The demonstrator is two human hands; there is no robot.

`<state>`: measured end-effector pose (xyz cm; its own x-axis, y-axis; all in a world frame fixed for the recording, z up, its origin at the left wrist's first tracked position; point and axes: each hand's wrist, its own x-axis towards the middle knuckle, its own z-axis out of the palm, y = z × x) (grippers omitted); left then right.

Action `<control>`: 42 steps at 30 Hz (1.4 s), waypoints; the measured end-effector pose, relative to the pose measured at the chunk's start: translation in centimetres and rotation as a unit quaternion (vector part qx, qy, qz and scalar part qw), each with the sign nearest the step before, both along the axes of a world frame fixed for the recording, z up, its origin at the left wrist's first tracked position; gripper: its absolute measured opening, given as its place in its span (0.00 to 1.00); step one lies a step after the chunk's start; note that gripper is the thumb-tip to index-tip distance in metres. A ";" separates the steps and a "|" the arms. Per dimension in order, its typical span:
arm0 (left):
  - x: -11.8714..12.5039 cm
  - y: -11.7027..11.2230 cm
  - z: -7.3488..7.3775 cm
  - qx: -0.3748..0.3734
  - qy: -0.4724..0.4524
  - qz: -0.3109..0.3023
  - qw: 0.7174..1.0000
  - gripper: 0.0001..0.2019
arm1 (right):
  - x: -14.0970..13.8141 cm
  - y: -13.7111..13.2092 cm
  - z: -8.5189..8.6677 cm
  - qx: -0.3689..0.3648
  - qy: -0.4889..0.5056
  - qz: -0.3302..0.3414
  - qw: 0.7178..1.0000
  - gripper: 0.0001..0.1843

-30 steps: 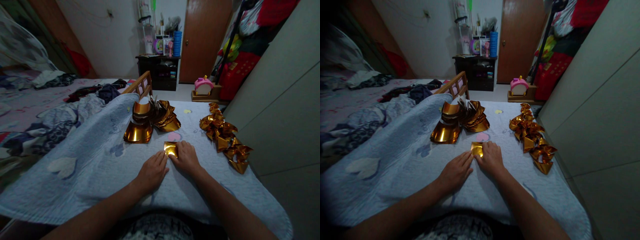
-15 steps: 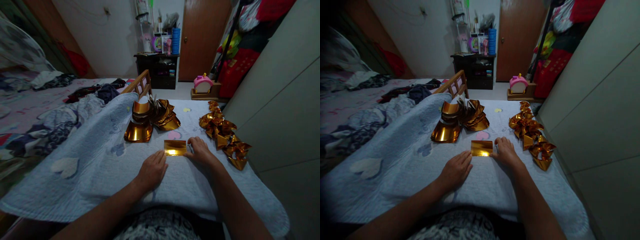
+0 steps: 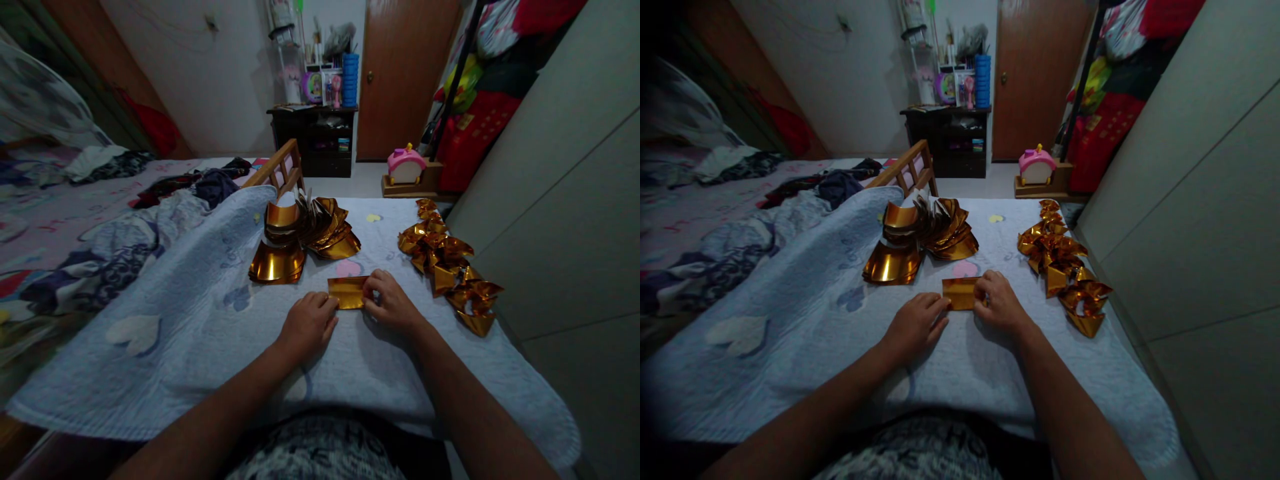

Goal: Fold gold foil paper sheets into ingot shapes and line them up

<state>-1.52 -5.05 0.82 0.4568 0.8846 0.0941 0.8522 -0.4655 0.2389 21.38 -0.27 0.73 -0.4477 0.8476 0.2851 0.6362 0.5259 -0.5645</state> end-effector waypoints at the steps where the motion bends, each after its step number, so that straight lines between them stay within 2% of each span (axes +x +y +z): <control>1: 0.2 0.4 0.2 -0.008 0.005 -0.001 1.000 0.10 | -0.1 -0.1 -0.2 0.001 -0.016 0.003 1.000 0.02; 3: 0.6 1.2 0.2 -0.010 -0.013 0.001 1.000 0.07 | -0.1 -0.2 -0.5 0.001 -0.051 0.006 0.999 0.02; 5: 0.7 1.8 -0.5 0.000 -0.065 0.002 0.998 0.07 | 0.1 -0.1 -1.0 -0.002 -0.076 0.009 0.997 0.06; 8: 0.5 2.4 -1.8 0.024 -0.147 0.001 0.989 0.07 | 0.5 0.2 -1.4 -0.013 -0.083 0.012 0.996 0.10; 12: 0.3 2.5 -2.7 0.022 -0.181 0.001 0.983 0.07 | 0.5 0.5 -1.4 -0.035 -0.080 0.011 0.996 0.09; 22: 0.3 2.7 -2.8 0.024 -0.206 0.004 0.978 0.08 | 0.4 0.7 -0.9 -0.038 -0.060 0.026 0.997 0.02; 29: 0.2 3.0 -2.9 0.027 -0.248 0.000 0.968 0.05 | 0.5 1.1 -1.3 -0.031 -0.027 0.052 0.998 0.05; 37: 0.0 2.7 -2.3 0.004 -0.234 -0.003 0.972 0.02 | 0.4 0.8 -1.1 -0.062 -0.016 0.073 0.995 0.07; 42: 0.0 2.8 -2.1 -0.003 -0.236 -0.014 0.972 0.05 | 0.4 0.7 -1.2 -0.067 -0.029 0.065 0.995 0.07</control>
<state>-1.56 -2.30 -1.32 0.3879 0.8735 0.2942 0.6338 -0.4845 0.6030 21.75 0.44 -0.47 -0.5679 0.8102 0.1451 0.6010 0.5286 -0.5995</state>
